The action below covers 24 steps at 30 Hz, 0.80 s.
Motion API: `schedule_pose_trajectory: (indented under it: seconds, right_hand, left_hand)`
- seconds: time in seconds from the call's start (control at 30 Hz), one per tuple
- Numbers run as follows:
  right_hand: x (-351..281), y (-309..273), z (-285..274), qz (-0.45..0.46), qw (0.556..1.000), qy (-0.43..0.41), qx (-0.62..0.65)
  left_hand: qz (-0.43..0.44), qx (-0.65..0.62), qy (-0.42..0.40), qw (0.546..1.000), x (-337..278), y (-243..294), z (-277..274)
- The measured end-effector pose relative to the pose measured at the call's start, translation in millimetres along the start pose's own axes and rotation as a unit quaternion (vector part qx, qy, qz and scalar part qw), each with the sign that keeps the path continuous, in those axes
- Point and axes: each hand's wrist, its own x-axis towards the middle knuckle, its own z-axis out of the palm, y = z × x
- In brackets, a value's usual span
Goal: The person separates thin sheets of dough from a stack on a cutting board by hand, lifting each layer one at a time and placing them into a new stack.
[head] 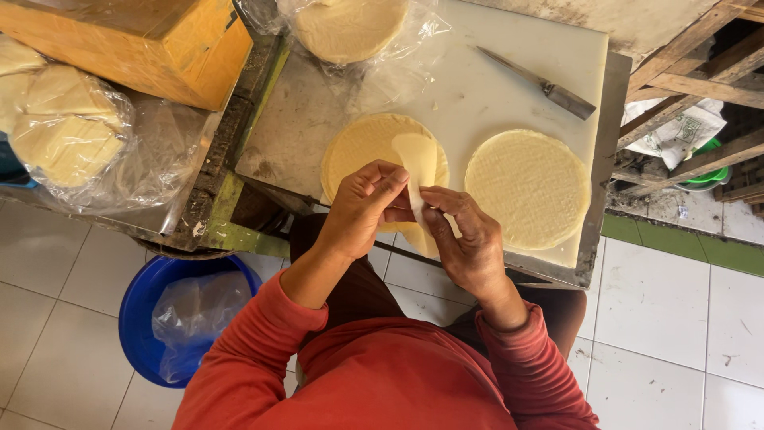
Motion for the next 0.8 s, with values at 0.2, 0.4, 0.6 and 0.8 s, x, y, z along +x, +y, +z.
schedule_pose_trajectory:
  seconds: [0.2, 0.4, 0.6, 0.8]
  right_hand:
    - [1, -4, -4, -0.014, 1.0, -0.019, -0.009]
    - [1, -12, -8, -0.04, 0.995, 0.009, -0.091]
    - [-6, -9, -11, -0.145, 0.984, -0.066, -0.082]
    - [-14, -12, -20, -0.131, 0.98, -0.15, -0.024]
  left_hand:
    - [0.021, 0.04, -0.008, 0.999, -8, 3, -1]
    - [0.012, 0.047, -0.019, 0.999, -15, 3, 10]
    - [-0.06, -0.001, 0.042, 0.997, -18, -8, 0]
    - [-0.003, -0.007, 0.051, 0.999, -14, -28, -15]
